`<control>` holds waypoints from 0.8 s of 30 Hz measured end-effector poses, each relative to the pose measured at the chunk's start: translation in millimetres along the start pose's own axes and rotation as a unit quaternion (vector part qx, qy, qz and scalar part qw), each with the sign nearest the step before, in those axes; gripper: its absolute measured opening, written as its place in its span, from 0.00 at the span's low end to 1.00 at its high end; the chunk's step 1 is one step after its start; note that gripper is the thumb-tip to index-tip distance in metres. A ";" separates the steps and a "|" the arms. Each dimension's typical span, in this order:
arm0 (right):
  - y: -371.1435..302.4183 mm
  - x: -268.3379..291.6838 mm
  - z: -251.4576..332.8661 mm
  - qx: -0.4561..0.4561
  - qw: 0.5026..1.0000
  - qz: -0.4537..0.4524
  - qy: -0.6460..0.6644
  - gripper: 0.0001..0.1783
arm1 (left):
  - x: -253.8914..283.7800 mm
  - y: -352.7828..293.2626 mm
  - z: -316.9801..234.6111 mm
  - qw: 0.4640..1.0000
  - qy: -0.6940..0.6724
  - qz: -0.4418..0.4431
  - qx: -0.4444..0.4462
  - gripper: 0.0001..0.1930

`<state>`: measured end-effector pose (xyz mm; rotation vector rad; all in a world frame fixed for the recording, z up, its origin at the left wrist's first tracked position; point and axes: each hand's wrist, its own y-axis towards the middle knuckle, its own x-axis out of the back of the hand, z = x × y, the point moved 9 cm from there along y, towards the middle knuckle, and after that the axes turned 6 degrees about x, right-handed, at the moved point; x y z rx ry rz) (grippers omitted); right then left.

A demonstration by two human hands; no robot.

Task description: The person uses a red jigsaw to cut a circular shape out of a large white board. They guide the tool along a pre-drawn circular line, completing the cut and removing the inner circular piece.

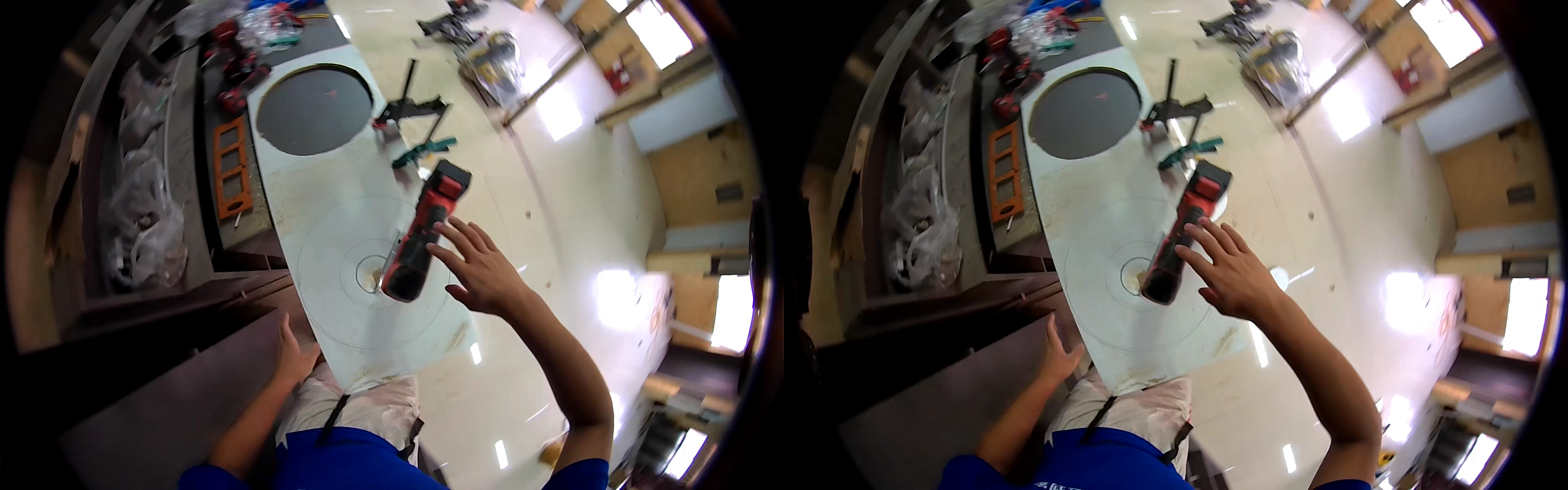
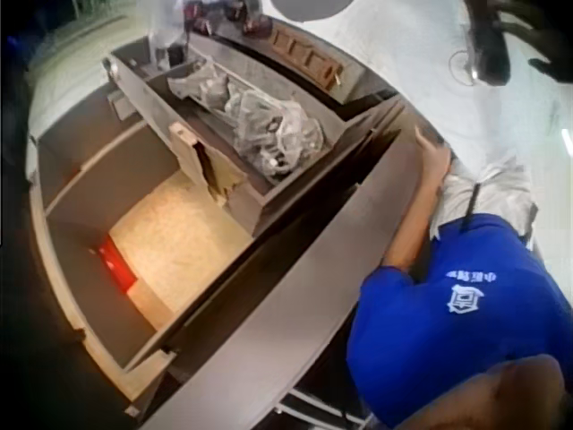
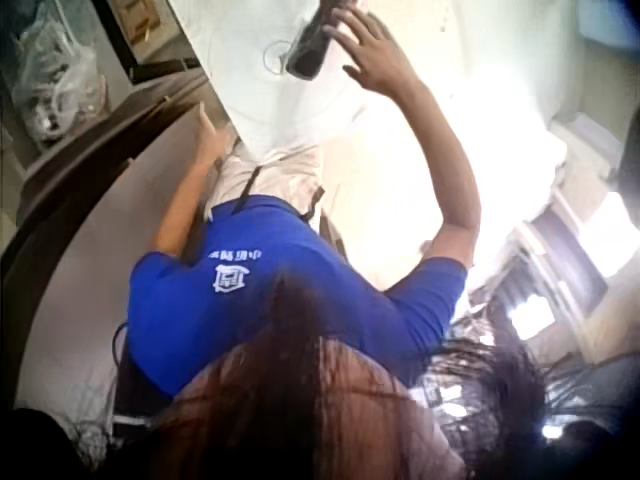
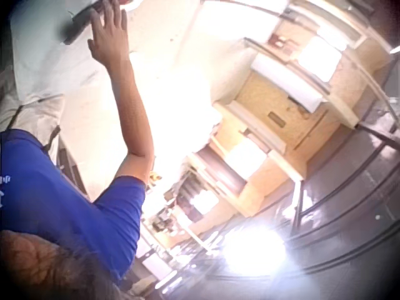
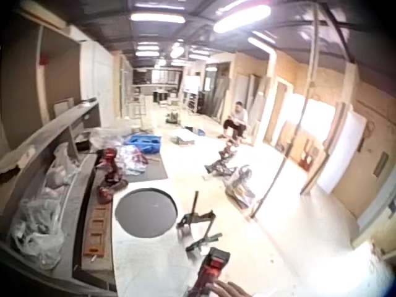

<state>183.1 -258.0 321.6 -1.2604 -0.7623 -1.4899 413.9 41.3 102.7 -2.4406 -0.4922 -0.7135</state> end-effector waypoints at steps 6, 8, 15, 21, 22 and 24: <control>80.6 -44.0 -29.5 0.223 0.959 0.147 -0.095 0.32 | -129.0 -85.7 86.3 0.923 -0.274 0.045 0.266 0.44; 104.0 -74.1 -22.0 0.250 0.935 0.239 -0.080 0.21 | -152.3 -112.0 113.0 0.900 -0.342 0.005 0.272 0.41; 123.6 -90.4 16.4 0.323 0.884 0.339 -0.009 0.23 | -168.2 -162.6 106.9 0.855 -0.306 -0.296 0.296 0.34; 111.4 -133.1 40.1 0.326 0.827 0.456 0.026 0.20 | -261.6 -185.1 103.7 0.657 -0.628 -0.346 0.232 0.27; 107.3 -122.7 33.9 0.302 0.832 0.465 -0.019 0.20 | -279.5 -165.9 94.3 0.651 -0.648 -0.324 0.226 0.24; 107.0 -127.9 23.7 0.279 0.839 0.462 -0.072 0.20 | -284.9 -159.8 71.5 0.624 -0.660 -0.343 0.242 0.25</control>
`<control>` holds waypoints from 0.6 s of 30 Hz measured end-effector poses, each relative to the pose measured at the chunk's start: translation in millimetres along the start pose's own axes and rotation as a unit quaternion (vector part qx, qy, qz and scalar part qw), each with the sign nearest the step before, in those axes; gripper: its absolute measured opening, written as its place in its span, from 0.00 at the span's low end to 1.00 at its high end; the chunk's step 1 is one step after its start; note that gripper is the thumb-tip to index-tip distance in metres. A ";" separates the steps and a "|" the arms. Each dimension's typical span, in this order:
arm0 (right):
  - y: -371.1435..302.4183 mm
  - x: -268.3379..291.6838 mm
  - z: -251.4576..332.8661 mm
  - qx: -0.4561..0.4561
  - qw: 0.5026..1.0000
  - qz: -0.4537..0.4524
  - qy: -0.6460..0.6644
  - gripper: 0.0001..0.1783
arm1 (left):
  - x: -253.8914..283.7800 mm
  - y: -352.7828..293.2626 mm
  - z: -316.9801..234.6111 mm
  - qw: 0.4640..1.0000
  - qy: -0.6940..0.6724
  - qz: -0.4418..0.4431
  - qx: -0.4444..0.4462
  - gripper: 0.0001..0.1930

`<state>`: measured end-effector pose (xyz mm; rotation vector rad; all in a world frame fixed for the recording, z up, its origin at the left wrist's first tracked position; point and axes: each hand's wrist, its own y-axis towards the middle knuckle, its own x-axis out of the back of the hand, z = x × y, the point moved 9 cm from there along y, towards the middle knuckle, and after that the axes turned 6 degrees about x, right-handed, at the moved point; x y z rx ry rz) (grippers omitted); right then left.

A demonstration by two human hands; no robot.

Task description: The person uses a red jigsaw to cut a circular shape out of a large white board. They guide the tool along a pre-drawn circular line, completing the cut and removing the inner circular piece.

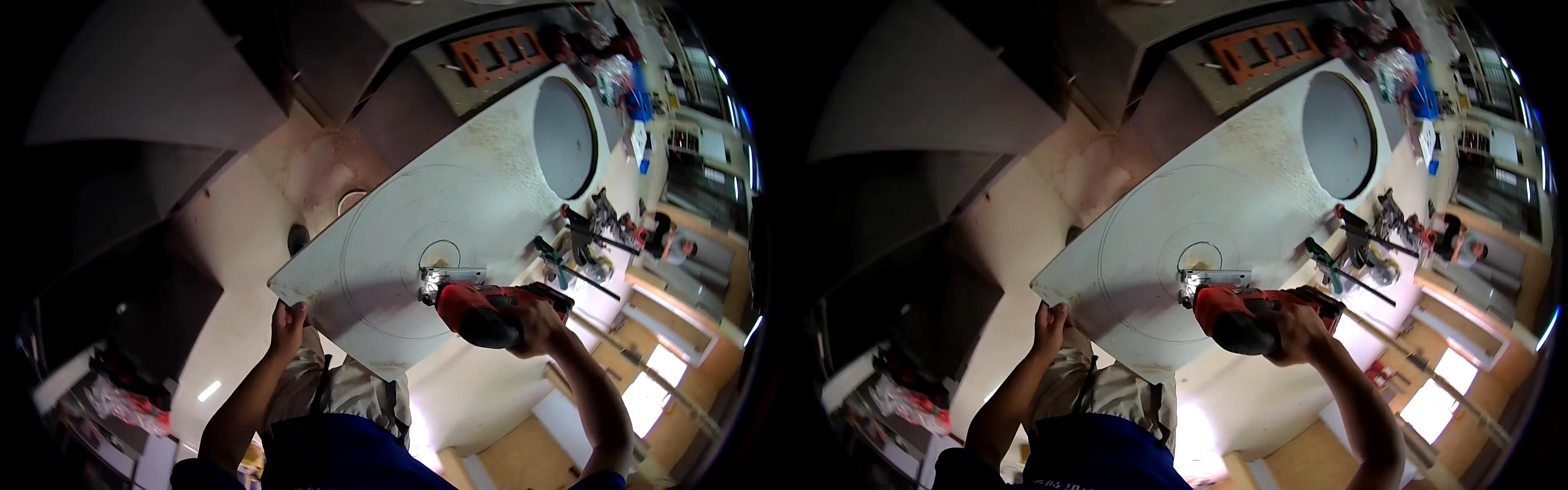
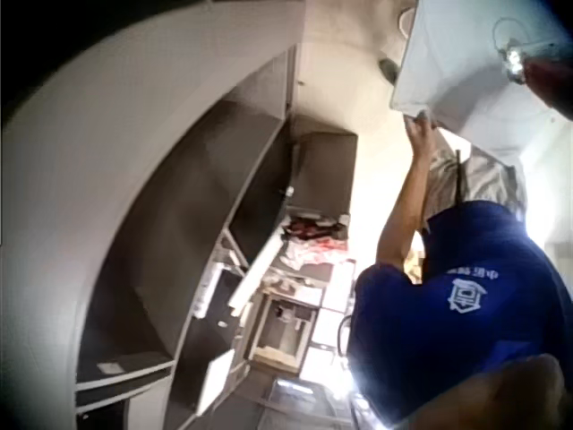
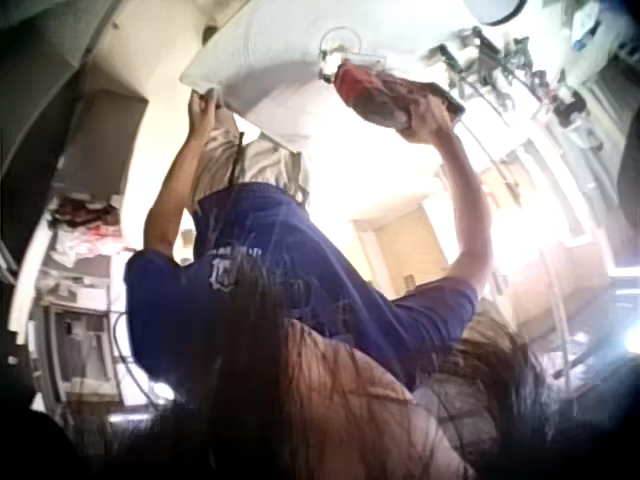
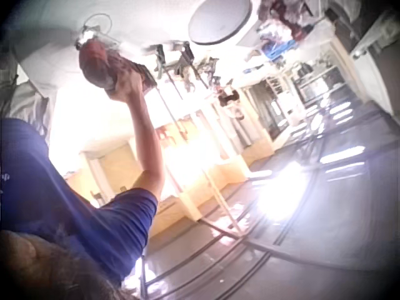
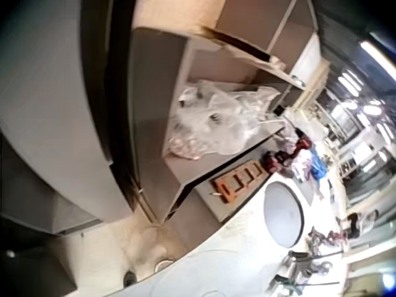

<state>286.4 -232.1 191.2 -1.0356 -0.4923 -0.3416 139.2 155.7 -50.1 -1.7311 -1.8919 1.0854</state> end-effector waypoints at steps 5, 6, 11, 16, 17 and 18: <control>5.3 5.2 8.2 0.064 0.996 -0.052 -0.029 0.19 | -13.1 -9.6 22.1 0.986 -0.089 -0.130 -0.049 0.28; 12.3 8.6 16.9 0.081 0.994 -0.070 -0.003 0.18 | -13.8 -11.6 14.3 0.980 -0.092 -0.159 -0.080 0.28; 10.5 -0.1 10.2 0.137 0.987 -0.071 0.036 0.20 | -20.1 -2.1 12.2 0.953 -0.168 -0.216 -0.128 0.29; 9.2 -11.9 -9.7 0.029 0.998 0.001 0.058 0.14 | -17.5 -1.2 55.6 0.936 -0.214 -0.257 -0.107 0.32; 10.1 -12.9 -9.4 0.026 0.998 0.013 0.057 0.14 | -17.6 -2.3 54.3 0.941 -0.198 -0.250 -0.114 0.33; 11.0 -11.8 -7.5 0.018 0.998 0.023 0.054 0.14 | -20.1 -1.4 49.6 0.946 -0.183 -0.237 -0.120 0.33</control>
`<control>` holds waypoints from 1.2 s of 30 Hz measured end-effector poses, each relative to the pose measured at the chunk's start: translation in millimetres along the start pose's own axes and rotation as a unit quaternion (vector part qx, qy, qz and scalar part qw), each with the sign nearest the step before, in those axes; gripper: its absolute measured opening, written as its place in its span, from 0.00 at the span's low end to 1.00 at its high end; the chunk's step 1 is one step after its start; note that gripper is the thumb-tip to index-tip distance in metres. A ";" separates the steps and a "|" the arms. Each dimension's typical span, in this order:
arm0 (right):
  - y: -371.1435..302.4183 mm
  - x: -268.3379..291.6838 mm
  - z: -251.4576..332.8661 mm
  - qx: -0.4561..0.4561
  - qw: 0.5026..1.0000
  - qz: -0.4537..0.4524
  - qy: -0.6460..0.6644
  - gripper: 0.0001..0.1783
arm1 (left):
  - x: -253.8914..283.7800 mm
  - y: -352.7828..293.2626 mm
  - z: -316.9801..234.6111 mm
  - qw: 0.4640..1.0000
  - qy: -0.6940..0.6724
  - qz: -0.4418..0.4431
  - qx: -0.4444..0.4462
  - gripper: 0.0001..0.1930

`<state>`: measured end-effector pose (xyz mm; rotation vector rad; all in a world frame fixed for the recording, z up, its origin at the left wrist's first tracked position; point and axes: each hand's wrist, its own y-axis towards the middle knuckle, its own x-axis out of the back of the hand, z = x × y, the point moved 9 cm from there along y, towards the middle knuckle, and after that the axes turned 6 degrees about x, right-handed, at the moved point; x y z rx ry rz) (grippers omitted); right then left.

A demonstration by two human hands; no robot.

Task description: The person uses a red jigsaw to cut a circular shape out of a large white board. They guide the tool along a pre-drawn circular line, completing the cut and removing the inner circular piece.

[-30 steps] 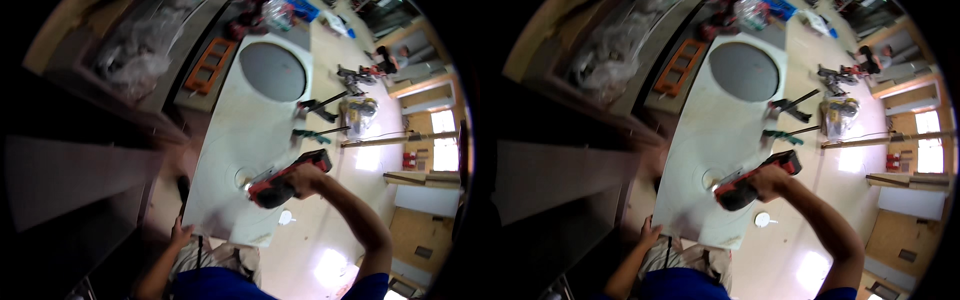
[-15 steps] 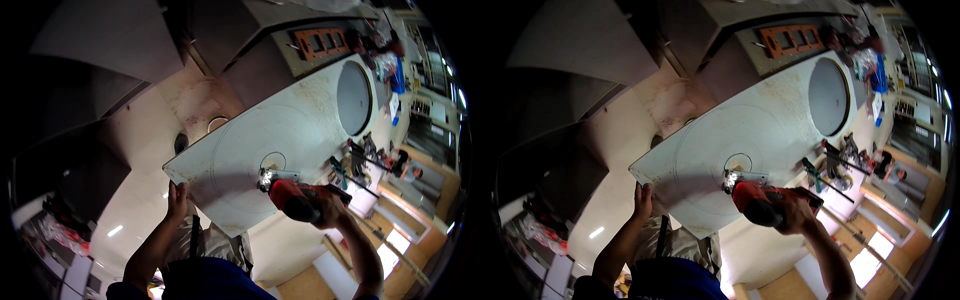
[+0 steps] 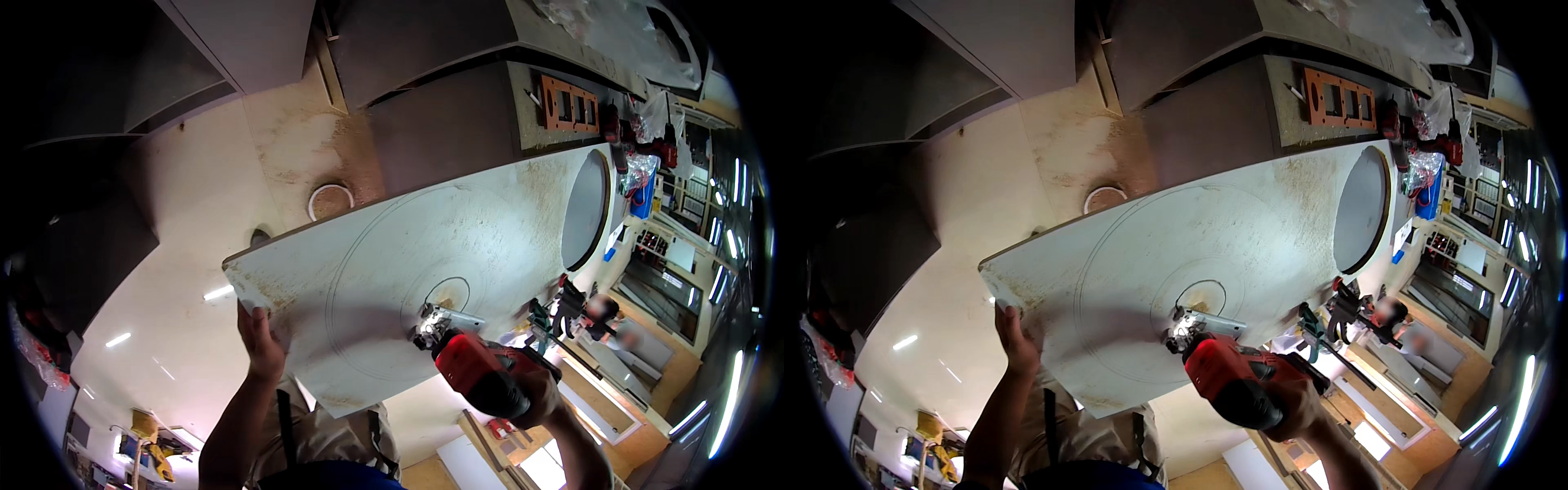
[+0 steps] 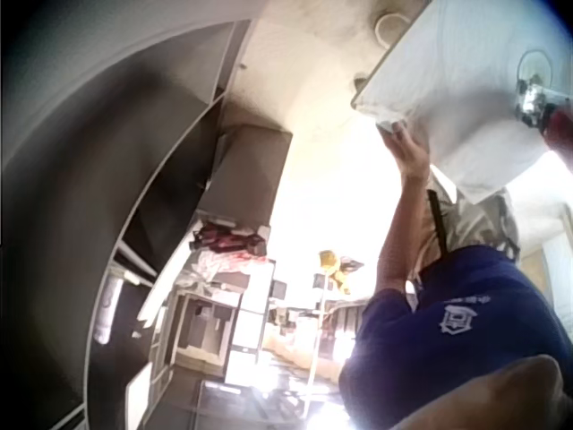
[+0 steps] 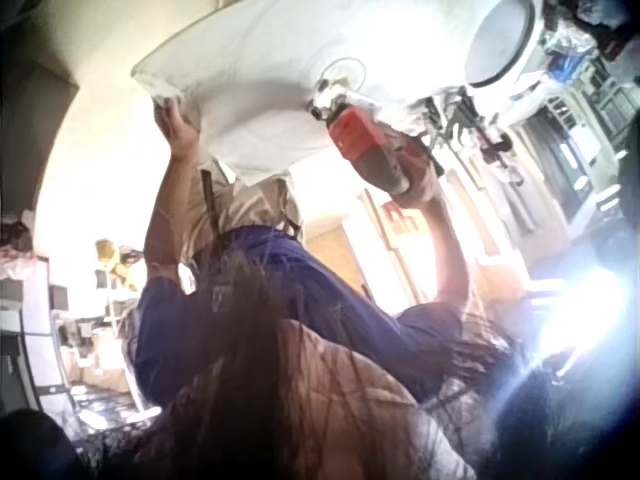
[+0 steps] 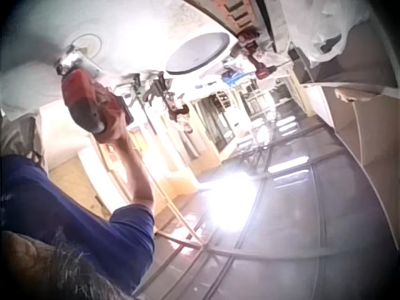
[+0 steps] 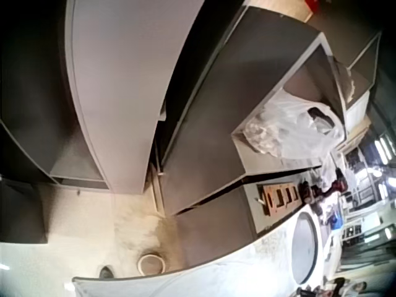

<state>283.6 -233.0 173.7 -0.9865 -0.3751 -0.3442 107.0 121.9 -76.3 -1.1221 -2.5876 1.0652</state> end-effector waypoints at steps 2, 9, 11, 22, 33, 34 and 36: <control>16.2 6.5 18.9 0.117 0.993 -0.033 0.006 0.16 | 11.0 -3.5 -2.1 0.986 0.142 -0.006 -0.092 0.32; 35.2 6.2 29.2 0.129 0.990 -0.005 0.061 0.24 | 8.8 -45.2 -10.0 0.738 0.521 -0.083 -0.421 0.29; 31.0 5.8 24.3 0.120 0.992 0.000 0.046 0.24 | 16.1 -43.8 -12.7 0.749 0.509 -0.096 -0.413 0.31; -3.3 1.4 1.1 0.088 0.995 -0.044 -0.016 0.13 | -9.5 -45.2 -45.1 0.680 0.572 -0.129 -0.441 0.21; -10.1 -8.4 -11.5 0.088 0.994 -0.061 -0.007 0.14 | -7.4 -43.4 -45.5 0.707 0.530 -0.111 -0.456 0.21; -10.2 -9.1 -11.9 0.085 0.995 -0.058 -0.007 0.14 | -4.4 -43.1 -42.2 0.702 0.542 -0.114 -0.448 0.22; -10.7 -10.2 -12.5 0.082 0.995 -0.055 -0.008 0.14 | 0.8 -42.3 -37.0 0.693 0.564 -0.118 -0.433 0.23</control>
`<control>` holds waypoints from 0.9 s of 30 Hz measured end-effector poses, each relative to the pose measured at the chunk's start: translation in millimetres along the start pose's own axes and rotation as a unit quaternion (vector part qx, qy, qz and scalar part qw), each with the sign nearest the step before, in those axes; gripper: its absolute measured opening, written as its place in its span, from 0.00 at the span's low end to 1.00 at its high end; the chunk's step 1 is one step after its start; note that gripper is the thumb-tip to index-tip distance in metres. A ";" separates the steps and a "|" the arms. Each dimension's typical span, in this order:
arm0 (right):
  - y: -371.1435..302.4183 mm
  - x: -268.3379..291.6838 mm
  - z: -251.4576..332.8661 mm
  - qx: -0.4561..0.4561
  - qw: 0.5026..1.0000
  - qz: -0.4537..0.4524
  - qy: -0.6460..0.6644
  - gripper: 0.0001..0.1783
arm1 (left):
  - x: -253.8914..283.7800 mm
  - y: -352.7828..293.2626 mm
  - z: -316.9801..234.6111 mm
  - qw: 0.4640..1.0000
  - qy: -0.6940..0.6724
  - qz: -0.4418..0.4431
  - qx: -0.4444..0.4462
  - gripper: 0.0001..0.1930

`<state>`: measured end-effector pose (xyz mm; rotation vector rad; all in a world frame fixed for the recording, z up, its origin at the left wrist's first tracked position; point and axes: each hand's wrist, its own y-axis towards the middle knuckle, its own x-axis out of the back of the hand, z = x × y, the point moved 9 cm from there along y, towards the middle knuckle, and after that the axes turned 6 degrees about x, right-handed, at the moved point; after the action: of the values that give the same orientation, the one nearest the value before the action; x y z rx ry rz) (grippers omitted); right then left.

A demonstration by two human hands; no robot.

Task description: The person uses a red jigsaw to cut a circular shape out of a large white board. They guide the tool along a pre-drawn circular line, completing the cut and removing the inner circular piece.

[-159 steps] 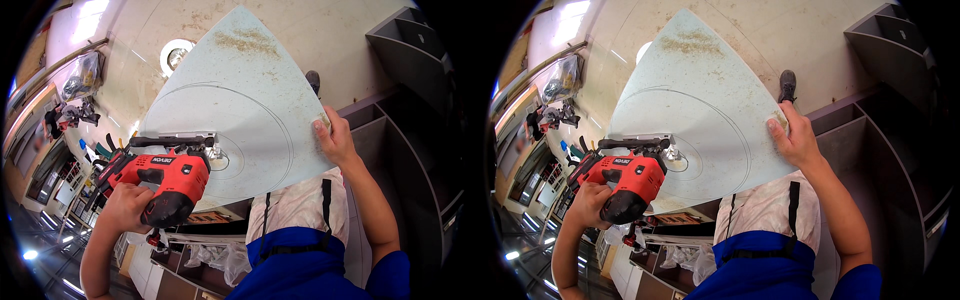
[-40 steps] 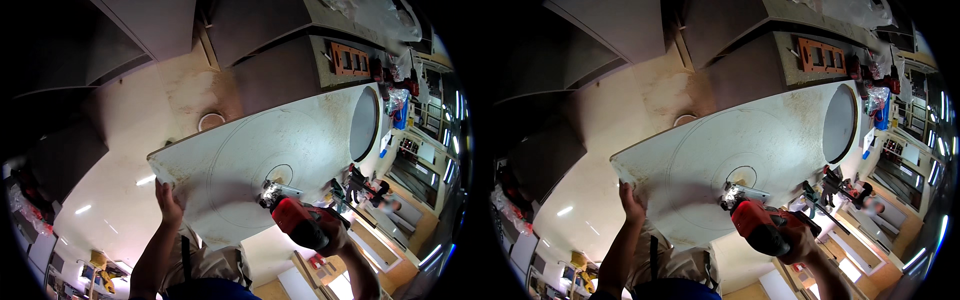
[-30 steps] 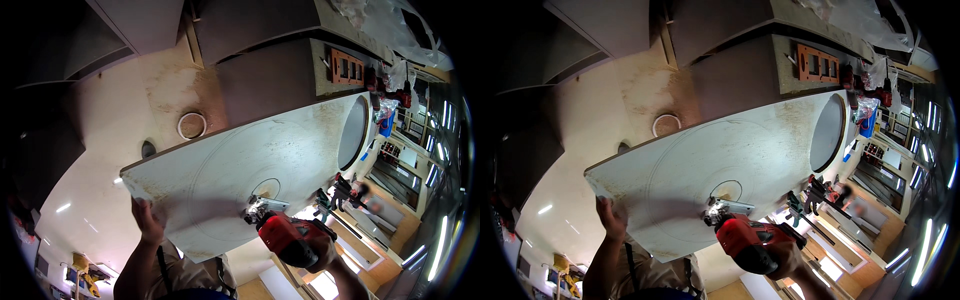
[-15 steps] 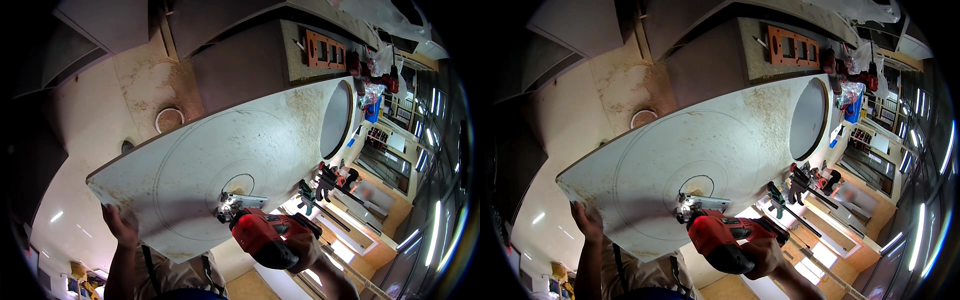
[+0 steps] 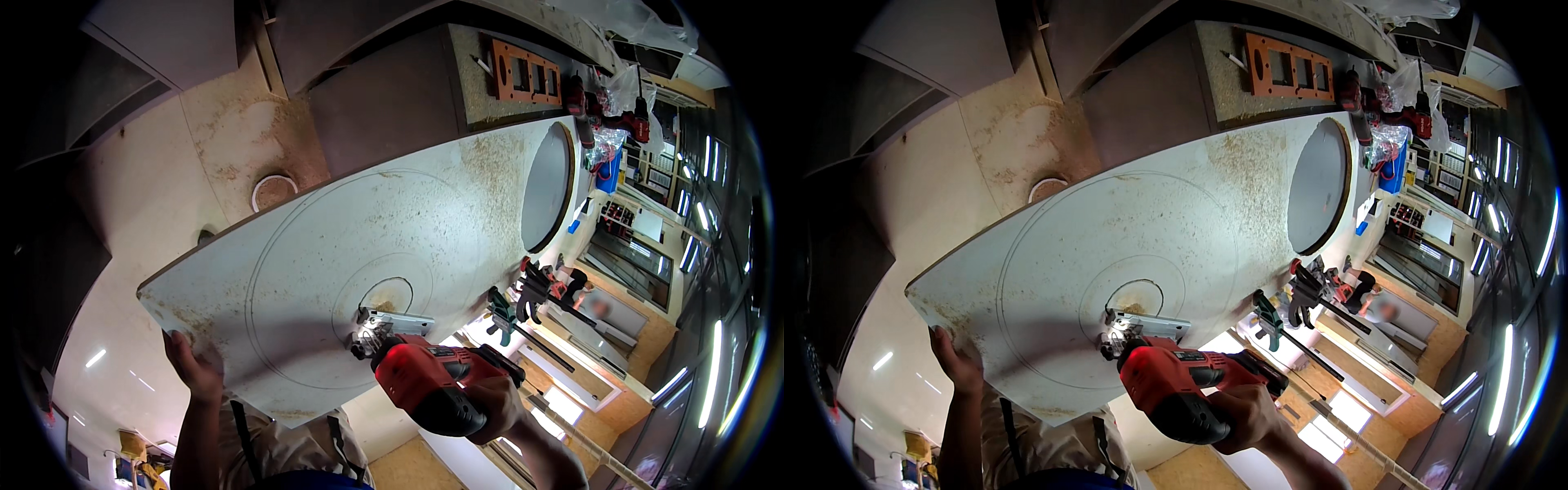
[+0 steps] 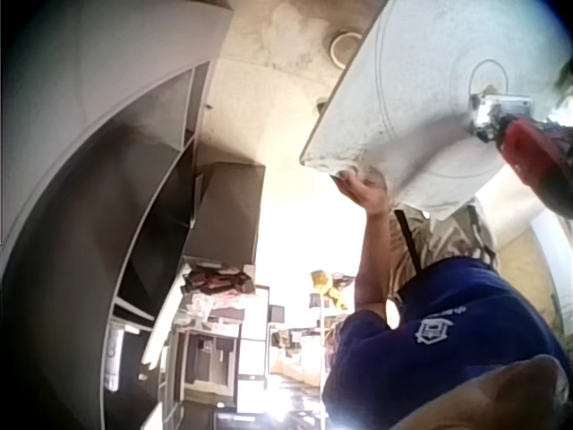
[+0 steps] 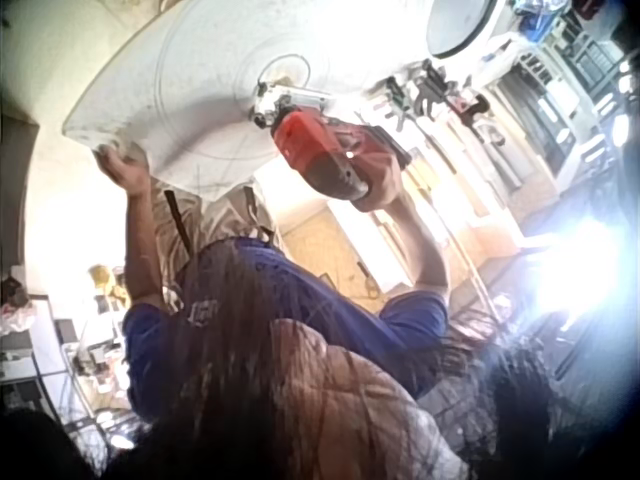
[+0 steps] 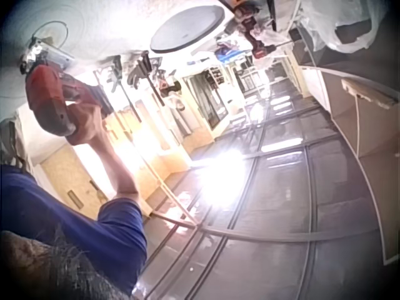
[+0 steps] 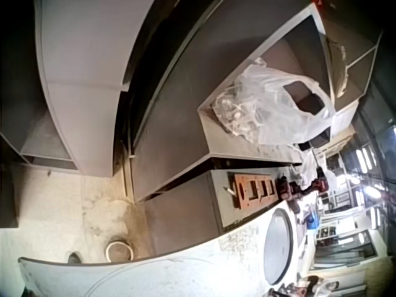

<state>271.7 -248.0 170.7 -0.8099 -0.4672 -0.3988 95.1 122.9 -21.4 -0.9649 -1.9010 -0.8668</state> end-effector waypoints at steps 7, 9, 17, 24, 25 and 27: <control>-7.2 -7.6 -4.8 -0.067 0.996 0.050 0.030 0.17 | 1.5 6.9 -3.9 0.999 -0.048 -0.013 -0.011 0.23; -7.7 -7.0 -4.1 -0.068 0.996 0.046 0.032 0.17 | 0.9 7.1 -5.1 0.999 -0.041 -0.013 -0.013 0.23; -3.6 -2.9 -3.0 -0.002 1.000 -0.022 0.011 0.14 | -5.2 -7.3 9.0 1.000 -0.004 -0.004 -0.003 0.24; -4.5 -3.2 -0.8 -0.005 0.999 -0.041 0.033 0.16 | -3.0 0.1 4.8 0.999 -0.047 -0.023 -0.007 0.28; -6.2 -4.8 -2.4 -0.004 0.998 -0.043 0.034 0.17 | -3.1 -0.7 6.3 0.998 -0.048 -0.025 -0.011 0.29; -6.2 -5.2 -1.8 -0.007 0.998 -0.048 0.036 0.17 | -4.3 -2.6 8.3 0.998 -0.053 -0.025 -0.017 0.30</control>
<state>264.7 -252.5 170.6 -0.7853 -0.4382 -0.5184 91.6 127.3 -29.4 -1.0057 -2.0140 -0.8962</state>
